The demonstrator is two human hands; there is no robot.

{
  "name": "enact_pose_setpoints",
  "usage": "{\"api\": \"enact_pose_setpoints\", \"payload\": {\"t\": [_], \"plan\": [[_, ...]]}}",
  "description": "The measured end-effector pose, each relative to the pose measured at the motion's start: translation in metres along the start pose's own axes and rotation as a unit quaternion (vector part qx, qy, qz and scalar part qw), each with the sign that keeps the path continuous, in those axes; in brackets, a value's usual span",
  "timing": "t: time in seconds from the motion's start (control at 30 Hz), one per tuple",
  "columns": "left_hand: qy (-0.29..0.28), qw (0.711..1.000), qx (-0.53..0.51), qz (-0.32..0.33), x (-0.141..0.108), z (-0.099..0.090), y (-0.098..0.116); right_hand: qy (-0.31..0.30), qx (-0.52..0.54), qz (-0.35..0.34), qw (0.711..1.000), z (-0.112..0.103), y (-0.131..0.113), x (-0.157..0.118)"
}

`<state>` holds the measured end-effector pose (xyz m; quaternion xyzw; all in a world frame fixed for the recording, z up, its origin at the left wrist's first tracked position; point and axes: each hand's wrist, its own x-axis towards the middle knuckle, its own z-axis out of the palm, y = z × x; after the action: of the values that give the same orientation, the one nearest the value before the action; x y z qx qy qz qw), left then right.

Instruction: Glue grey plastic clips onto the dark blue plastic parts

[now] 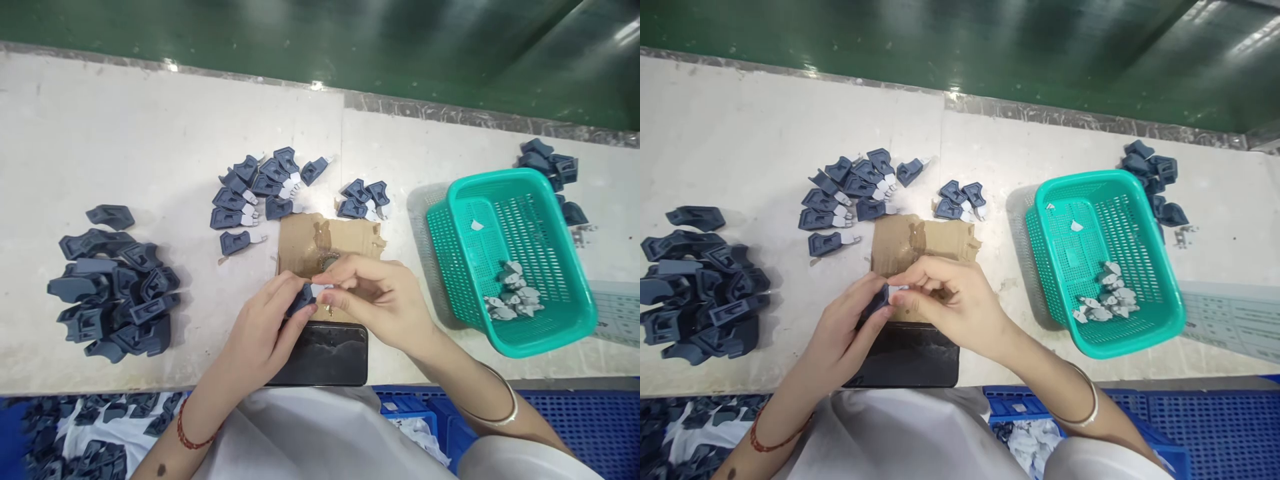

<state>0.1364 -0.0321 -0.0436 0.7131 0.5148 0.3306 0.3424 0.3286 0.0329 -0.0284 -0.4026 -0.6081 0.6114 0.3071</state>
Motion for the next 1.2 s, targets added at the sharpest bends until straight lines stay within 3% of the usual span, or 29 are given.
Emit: {"api": "enact_pose_setpoints", "payload": {"t": [0.37, 0.63, 0.87, 0.97, 1.07, 1.13, 1.2], "plan": [[0.016, 1.0, -0.02, 0.004, -0.002, 0.0, -0.001, -0.024, -0.055, -0.046, 0.997, -0.012, -0.008, 0.002], [0.028, 0.999, -0.013, -0.013, -0.004, 0.001, -0.003, -0.024, -0.124, -0.104, 0.987, -0.004, -0.01, 0.0], [0.058, 0.994, 0.091, 0.008, -0.003, -0.004, -0.001, -0.013, -0.209, -0.163, 0.964, -0.009, -0.007, -0.002], [0.108, 0.976, 0.191, 0.002, -0.003, -0.016, -0.004, 0.055, -0.253, -0.15, 0.954, -0.02, -0.017, -0.008], [0.127, 0.946, 0.296, -0.035, -0.001, -0.031, -0.012, 0.211, -0.341, -0.113, 0.909, -0.043, -0.033, -0.021], [0.111, 0.934, 0.331, -0.073, 0.002, -0.04, -0.018, 0.275, -0.415, -0.024, 0.867, -0.067, -0.037, -0.032], [0.1, 0.929, 0.339, -0.106, 0.006, -0.046, -0.023, 0.281, -0.482, 0.099, 0.824, -0.096, -0.032, -0.044]]}}
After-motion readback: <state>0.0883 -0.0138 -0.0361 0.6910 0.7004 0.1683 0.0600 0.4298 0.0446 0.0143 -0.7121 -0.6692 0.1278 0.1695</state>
